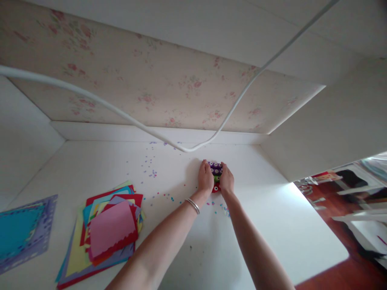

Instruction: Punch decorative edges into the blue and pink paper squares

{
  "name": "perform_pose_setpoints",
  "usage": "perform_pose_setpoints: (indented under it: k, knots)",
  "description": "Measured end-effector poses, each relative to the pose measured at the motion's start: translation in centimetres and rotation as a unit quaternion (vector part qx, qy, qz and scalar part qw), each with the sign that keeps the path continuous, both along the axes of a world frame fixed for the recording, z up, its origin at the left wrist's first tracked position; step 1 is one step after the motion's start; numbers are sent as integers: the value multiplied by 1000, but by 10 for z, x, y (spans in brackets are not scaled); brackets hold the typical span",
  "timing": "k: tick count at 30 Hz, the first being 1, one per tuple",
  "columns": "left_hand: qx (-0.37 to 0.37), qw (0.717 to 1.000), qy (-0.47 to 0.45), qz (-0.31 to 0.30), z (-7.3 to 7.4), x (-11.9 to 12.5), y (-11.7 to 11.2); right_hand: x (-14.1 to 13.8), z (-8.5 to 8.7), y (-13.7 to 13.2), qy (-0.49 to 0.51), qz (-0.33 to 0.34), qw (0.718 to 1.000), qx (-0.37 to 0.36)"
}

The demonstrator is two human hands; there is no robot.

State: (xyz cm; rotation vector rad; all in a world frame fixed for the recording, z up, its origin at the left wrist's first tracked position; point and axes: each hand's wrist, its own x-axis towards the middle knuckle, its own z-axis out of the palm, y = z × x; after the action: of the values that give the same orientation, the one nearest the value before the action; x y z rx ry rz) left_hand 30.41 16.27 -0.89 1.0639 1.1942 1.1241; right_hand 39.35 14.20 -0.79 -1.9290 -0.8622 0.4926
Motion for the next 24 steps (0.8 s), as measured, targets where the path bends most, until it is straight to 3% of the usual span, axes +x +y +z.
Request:
perform_pose_setpoints:
  k: [7,14,19,24]
  knots:
    - [22,995,43,91,-1,-69,41,-76,2,47,-1,63,998,-1]
    - [33,986,72,145,-7,-148,97,-156,-2,98,-31,121,992,32]
    - [46,980,101,167,-8,-199,130,-203,-7,134,-35,133,989,49]
    - [63,971,141,183,-7,-230,149,-233,-10,157,-42,121,988,82]
